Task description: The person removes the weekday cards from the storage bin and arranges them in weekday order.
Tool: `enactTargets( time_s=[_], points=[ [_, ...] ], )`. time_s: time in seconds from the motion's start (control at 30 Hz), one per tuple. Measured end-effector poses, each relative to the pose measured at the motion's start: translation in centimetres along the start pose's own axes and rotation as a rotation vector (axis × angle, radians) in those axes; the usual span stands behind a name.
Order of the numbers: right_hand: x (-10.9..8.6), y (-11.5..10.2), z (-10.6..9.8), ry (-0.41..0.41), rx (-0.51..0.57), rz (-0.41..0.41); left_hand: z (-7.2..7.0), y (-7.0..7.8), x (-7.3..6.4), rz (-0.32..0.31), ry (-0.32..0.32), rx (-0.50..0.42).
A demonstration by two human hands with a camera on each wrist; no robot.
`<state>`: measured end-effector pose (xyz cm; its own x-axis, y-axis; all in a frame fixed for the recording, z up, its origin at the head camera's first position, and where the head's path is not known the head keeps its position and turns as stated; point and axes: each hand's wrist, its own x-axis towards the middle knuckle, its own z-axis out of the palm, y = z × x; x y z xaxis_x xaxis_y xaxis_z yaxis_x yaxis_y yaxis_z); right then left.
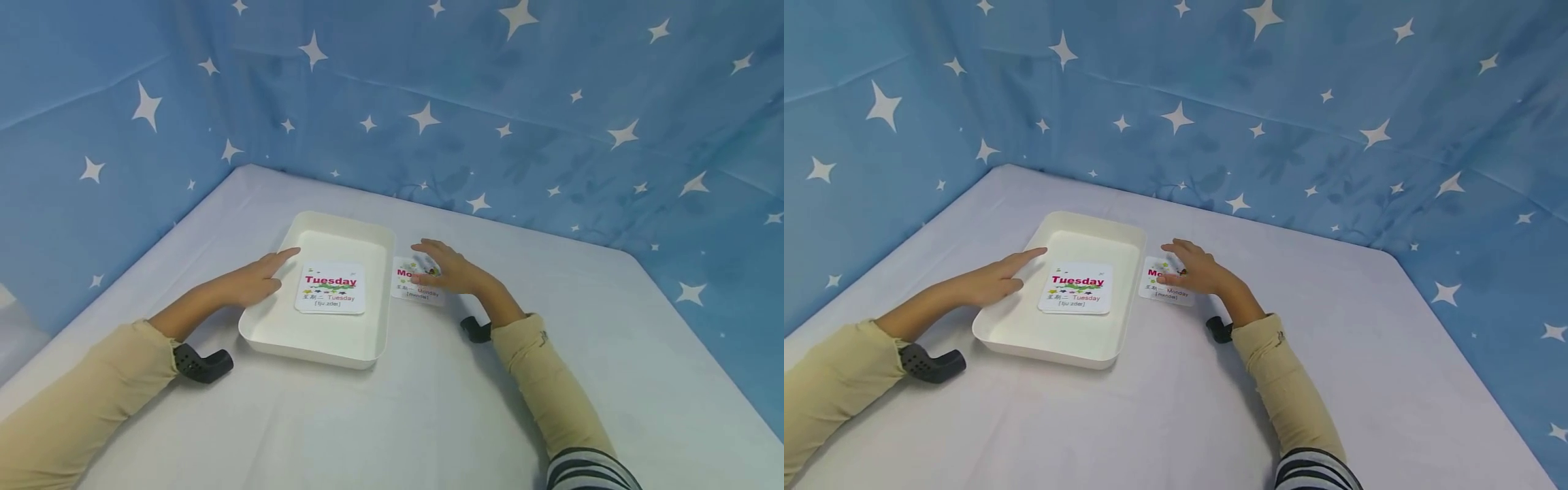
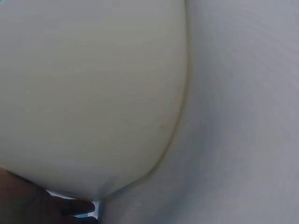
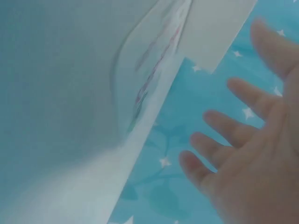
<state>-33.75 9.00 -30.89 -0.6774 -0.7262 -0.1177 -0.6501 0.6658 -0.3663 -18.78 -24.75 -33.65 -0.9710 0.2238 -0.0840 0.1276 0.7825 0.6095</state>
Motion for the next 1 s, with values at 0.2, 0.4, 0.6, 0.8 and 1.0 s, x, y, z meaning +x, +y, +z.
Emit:
enactTargets(
  time_s=[0.2, 0.4, 0.6, 0.8, 1.0],
  points=[
    [1.0, -1.7, -0.1, 0.101, 0.005, -0.103, -0.2, 0.0, -0.1, -0.006, 0.0, 0.01],
    [1.7, -3.5, 0.0, 0.112, 0.0, -0.12, 0.0, -0.1, 0.1, -0.002, -0.005, -0.005],
    [2.5, -4.8, 0.4, 0.111, 0.025, -0.131, 0.1, -0.2, 0.1, -0.001, -0.001, -0.001],
    [3.3, -6.2, 1.1, 0.102, -0.005, -0.119, 0.1, -0.2, 0.2, -0.003, -0.004, -0.002],
    [3.9, -7.8, 2.3, 0.043, -0.02, -0.114, 0.0, 0.1, 0.1, -0.005, -0.003, -0.008]
  ],
)
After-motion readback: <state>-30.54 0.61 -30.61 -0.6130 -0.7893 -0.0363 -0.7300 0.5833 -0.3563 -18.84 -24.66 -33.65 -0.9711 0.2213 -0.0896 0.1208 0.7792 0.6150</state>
